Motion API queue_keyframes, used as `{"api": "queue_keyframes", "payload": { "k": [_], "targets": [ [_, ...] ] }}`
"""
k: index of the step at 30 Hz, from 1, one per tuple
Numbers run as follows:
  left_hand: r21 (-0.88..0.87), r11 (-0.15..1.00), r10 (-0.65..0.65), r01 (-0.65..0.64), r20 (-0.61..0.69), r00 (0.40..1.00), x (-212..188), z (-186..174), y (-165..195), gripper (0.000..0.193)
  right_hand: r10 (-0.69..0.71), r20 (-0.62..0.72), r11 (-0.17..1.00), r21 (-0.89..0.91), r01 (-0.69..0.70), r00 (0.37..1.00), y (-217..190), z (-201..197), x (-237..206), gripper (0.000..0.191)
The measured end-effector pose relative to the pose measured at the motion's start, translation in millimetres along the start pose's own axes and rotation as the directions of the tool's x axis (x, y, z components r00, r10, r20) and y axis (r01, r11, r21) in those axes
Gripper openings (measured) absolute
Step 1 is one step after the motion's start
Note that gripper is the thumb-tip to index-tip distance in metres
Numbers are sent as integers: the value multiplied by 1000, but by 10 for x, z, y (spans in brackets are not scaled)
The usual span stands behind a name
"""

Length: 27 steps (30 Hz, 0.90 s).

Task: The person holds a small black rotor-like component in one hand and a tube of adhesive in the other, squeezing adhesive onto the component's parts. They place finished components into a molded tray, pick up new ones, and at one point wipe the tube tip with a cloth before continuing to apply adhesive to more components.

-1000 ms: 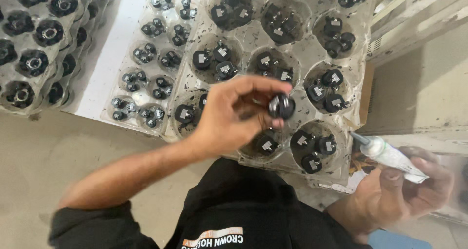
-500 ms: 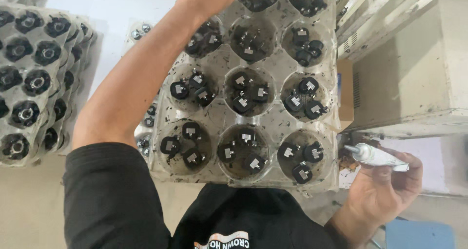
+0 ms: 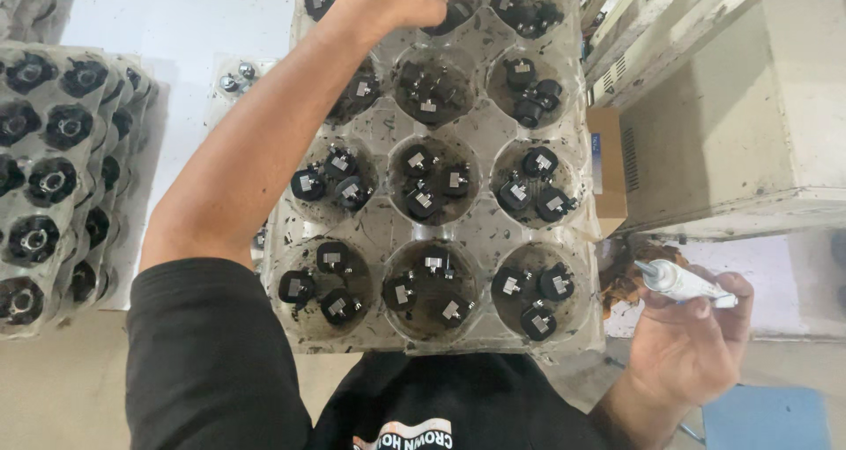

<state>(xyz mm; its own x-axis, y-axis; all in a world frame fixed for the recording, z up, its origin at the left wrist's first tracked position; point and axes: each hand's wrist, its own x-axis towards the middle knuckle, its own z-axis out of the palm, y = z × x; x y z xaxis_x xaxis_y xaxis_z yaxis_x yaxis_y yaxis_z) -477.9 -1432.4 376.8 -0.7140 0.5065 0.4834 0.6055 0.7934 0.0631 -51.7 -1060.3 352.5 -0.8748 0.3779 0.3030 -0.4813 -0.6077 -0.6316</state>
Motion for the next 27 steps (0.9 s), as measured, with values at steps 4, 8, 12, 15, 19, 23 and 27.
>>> {"api": "queue_keyframes", "payload": {
  "k": [4, 8, 12, 15, 19, 23, 27],
  "targets": [
    [-30, 998, -48, 54, 186, 981, 71, 0, 103, 15, 41, -37, 997, 59, -39, 998, 20, 28, 33, 24],
    [44, 995, -96, 87, 328, 940, 170, -53, 142, 29, 64, -57, 996, 58, -61, 996, 50, 20, 20, 15],
    [43, 970, -243, 239, 221, 945, 61, -228, 262, 30, -15, -6, 997, -80, 15, 1000, 72, 45, -25, 21],
    [-254, 941, -248, 222, -74, 966, -293, -519, 490, 22, -90, -12, 979, -182, 86, 996, 48, 100, -63, 22],
    [-593, 778, -292, 205, -54, 955, -798, -1106, 1014, 27, -198, 33, 939, -281, 199, 980, 11, 197, -72, 28],
    [-905, 173, -408, 388, 292, 865, -1435, -1720, 1734, 38, -234, 114, 916, -307, 259, 965, 9, 355, -89, 30],
    [-964, -146, -353, 222, 260, 899, -1969, -2108, 2335, 39, -241, 149, 865, -415, 282, 959, 14, 634, -184, 24]
  ]
}}
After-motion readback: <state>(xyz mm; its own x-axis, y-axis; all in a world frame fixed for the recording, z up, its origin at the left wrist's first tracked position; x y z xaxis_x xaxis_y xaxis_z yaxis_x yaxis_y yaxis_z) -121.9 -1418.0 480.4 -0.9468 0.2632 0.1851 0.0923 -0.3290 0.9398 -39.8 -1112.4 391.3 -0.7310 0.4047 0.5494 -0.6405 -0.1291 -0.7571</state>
